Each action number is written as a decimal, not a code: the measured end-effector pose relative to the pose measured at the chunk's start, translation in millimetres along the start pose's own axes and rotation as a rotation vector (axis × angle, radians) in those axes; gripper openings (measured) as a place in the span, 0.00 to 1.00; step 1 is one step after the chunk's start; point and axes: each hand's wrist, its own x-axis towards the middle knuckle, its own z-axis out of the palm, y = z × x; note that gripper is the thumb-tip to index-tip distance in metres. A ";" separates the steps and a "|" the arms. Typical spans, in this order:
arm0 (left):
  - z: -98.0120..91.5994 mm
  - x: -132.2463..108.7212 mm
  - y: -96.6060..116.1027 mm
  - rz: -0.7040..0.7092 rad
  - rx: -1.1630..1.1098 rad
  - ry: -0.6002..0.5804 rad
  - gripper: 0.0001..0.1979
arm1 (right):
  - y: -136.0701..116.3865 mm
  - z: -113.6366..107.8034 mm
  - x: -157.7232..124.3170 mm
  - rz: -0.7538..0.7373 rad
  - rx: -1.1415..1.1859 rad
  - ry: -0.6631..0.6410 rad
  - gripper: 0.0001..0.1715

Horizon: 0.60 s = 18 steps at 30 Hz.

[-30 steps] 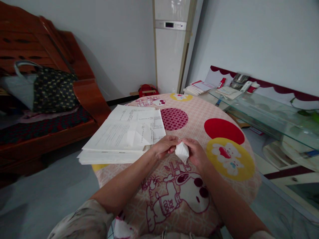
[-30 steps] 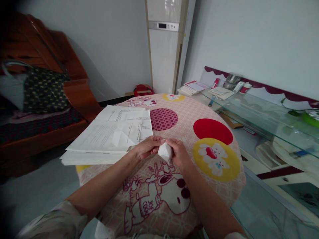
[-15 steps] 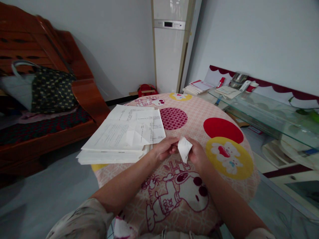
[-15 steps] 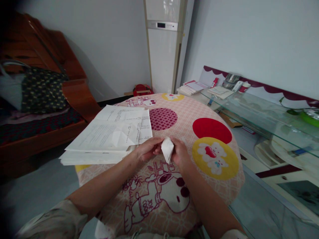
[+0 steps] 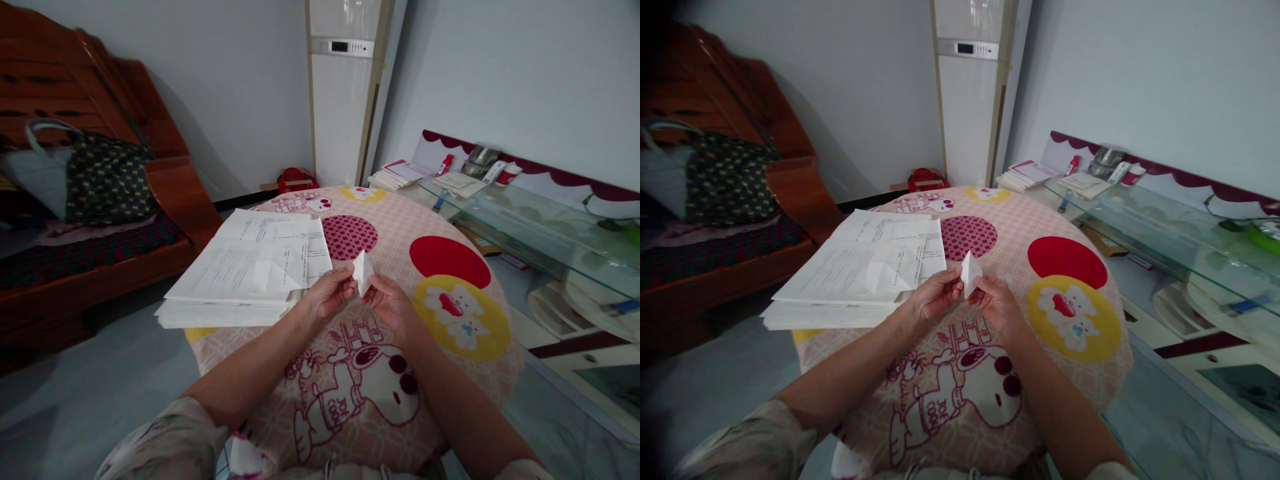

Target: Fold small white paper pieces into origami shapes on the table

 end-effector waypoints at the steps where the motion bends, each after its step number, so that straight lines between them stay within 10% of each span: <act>1: 0.8 -0.5 0.3 -0.005 -0.010 0.019 0.08 | 0.0 0.8 -0.4 -0.006 -0.016 -0.015 0.11; 18: 2.3 -3.5 -1.7 0.058 0.160 0.041 0.13 | 3.2 11.2 -5.9 -0.094 -0.121 0.095 0.14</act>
